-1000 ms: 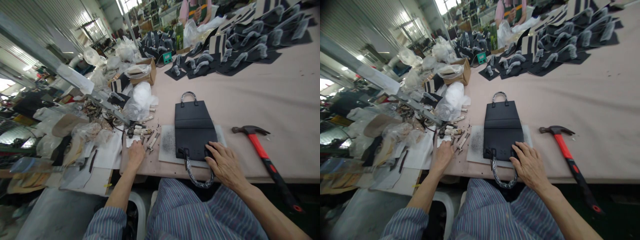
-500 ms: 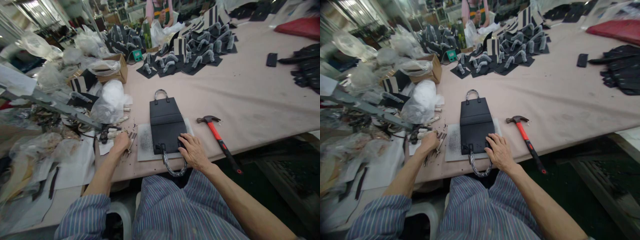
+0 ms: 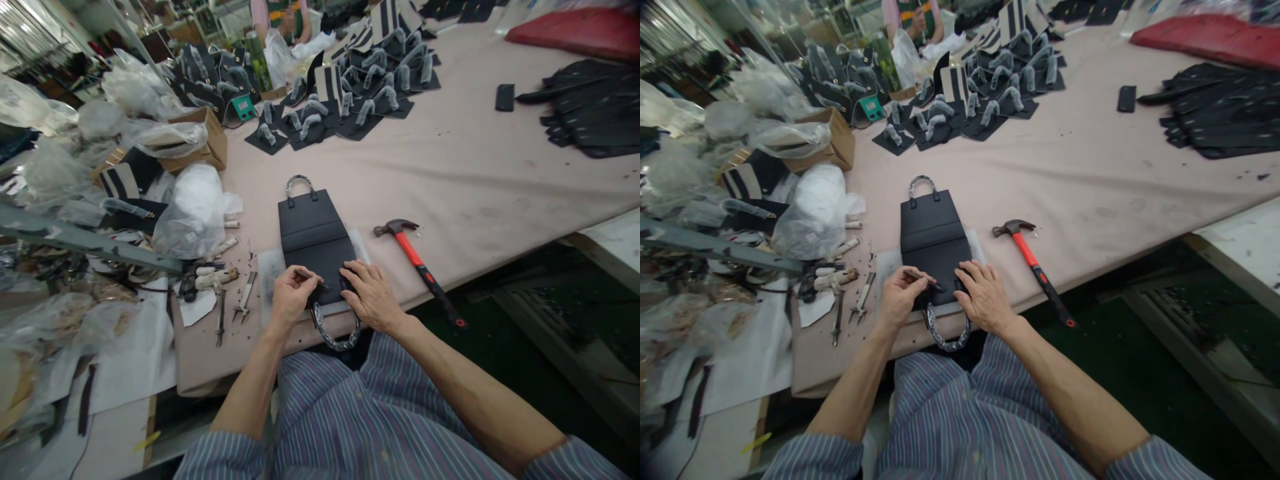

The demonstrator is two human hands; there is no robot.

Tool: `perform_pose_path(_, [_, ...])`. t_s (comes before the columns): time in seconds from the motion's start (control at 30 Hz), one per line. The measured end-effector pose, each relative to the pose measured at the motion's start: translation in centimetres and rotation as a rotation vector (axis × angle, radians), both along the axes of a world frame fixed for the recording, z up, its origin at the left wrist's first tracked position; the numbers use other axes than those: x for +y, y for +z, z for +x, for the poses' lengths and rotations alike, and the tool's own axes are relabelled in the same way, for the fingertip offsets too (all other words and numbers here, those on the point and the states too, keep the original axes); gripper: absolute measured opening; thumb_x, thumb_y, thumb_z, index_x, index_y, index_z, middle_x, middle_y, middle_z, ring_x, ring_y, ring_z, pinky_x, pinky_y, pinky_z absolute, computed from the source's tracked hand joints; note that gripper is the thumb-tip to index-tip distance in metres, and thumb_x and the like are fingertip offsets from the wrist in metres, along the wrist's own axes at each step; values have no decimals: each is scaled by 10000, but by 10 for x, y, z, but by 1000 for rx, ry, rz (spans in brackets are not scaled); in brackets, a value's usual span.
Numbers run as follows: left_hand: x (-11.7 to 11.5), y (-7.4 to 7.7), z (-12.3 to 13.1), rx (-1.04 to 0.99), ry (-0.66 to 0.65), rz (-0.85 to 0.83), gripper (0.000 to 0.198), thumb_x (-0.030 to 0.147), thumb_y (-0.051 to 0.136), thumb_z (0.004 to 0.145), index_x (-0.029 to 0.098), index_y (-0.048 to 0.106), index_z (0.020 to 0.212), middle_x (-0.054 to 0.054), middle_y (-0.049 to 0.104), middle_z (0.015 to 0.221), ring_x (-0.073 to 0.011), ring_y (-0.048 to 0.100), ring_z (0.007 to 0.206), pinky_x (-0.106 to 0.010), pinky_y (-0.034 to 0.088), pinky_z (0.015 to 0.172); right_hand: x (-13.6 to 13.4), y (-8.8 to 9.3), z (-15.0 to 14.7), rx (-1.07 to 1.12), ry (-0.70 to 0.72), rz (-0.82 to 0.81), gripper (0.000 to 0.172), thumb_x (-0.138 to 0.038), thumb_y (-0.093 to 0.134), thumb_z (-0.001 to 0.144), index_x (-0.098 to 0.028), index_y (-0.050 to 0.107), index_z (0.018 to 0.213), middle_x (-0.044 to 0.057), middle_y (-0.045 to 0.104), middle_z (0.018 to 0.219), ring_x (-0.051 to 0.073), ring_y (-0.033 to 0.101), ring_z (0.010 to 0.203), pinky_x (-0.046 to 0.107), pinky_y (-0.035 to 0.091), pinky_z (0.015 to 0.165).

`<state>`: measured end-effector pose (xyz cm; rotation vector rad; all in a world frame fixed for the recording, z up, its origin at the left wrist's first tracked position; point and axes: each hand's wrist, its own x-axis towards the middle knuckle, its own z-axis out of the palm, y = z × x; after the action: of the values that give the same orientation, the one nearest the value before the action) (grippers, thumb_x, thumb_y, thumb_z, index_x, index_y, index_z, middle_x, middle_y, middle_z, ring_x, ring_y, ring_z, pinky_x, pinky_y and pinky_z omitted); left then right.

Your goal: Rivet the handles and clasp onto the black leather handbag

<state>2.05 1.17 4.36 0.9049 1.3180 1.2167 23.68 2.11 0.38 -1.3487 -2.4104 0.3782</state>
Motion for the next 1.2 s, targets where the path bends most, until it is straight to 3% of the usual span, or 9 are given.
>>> perform_pose_path(0.13, [0, -18, 13, 225, -24, 48, 154, 299, 691, 822, 178, 647, 906, -26, 741, 817, -138, 705, 768, -258, 553, 754, 0, 0, 0, 6, -7, 4, 456, -389, 524, 996, -197, 551, 1410, 92, 504, 1522, 320, 386, 1425, 522, 291, 1167])
perform_pose_path(0.47, [-8, -36, 7, 330, -1, 134, 91, 278, 619, 904, 200, 666, 903, -5, 749, 853, -138, 707, 808, -278, 569, 815, 0, 0, 1, 19, -9, -3, 462, -402, 515, 998, -191, 551, 1407, 97, 499, 1525, 319, 384, 1427, 526, 283, 1163])
perform_pose_path(1.2, [-8, -37, 8, 342, -3, 158, 92, 282, 614, 910, 211, 673, 914, -2, 753, 867, -141, 702, 826, -289, 562, 846, 0, 3, 1, 32, -19, -16, 461, -400, 516, 993, -201, 548, 1408, 100, 499, 1528, 316, 386, 1430, 527, 275, 1160])
